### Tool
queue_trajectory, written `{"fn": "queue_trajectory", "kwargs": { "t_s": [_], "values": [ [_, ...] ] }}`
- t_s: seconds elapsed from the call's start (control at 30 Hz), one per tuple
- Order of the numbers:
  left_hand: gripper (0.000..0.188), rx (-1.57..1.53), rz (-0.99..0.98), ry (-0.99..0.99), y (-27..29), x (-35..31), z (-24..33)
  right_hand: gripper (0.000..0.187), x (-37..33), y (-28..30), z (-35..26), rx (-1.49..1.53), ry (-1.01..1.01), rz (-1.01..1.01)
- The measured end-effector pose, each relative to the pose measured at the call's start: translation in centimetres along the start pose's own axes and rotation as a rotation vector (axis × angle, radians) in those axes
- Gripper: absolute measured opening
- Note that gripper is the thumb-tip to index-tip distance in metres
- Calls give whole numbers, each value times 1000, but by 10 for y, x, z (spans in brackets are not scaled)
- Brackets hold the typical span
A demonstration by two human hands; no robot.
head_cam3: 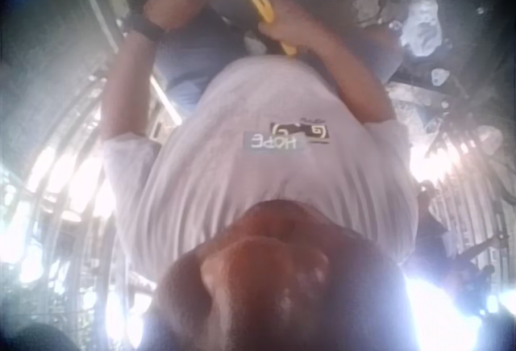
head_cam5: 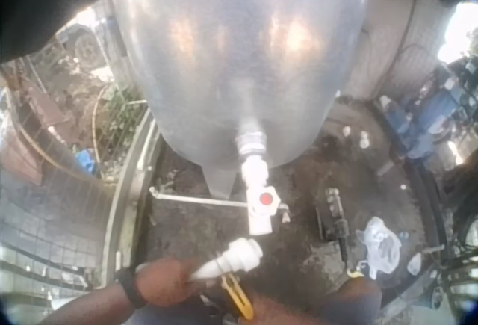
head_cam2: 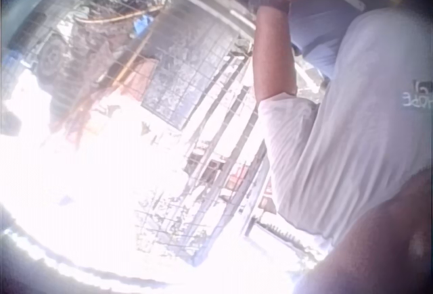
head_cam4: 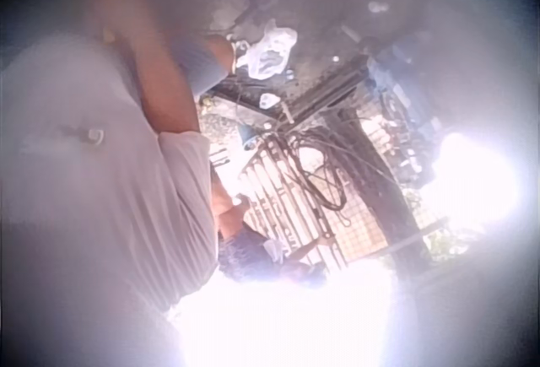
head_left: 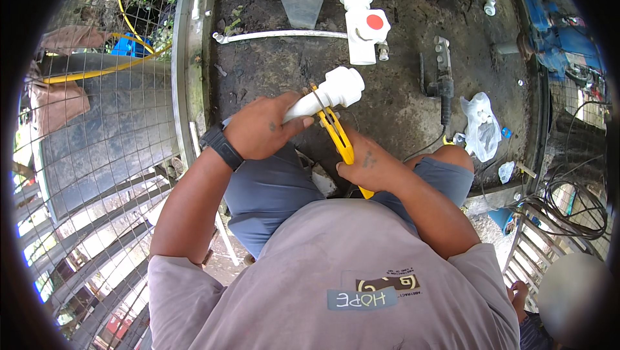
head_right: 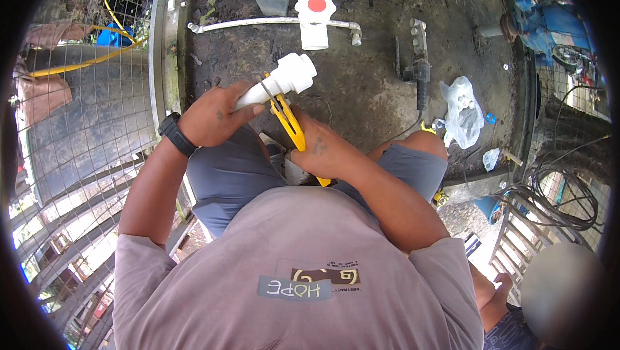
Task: The person assembles white PVC pipes and fittings by hand, then uses a yellow pipe cutter to trim a pipe segment. They repeatedly align and tighten the components near a water tank valve.
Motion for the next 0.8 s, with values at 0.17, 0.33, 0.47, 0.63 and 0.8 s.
{"fn": "queue_trajectory", "kwargs": {
  "t_s": [0.17, 0.33, 0.47, 0.63, 0.8],
  "values": [
    [73, -360, 48, 136, 6, 5, 2, 75, -1, 4, -4, 5, 43, 8],
    [63, -305, 21, 151, 5, 21, 10, 79, -1, 3, -3, -19, 113, 44],
    [61, -370, 61, 97, 3, 22, 11, 80, 0, 3, -2, -31, 104, 52],
    [60, -476, 105, 92, 4, 22, 15, 91, 5, 4, 0, 30, 84, 1],
    [60, -481, 124, 102, 6, 21, 21, 96, 7, 2, 5, 10, 83, 18]
  ]
}}
Point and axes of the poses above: each hand's wrist, its own x-axis towards the middle knuckle, its own y-axis out of the back of the hand, z = x × y, the point moved 4 cm from there along x, towards the middle knuckle, and after that the axes turned 12 degrees about -y, right-handed, at the moved point
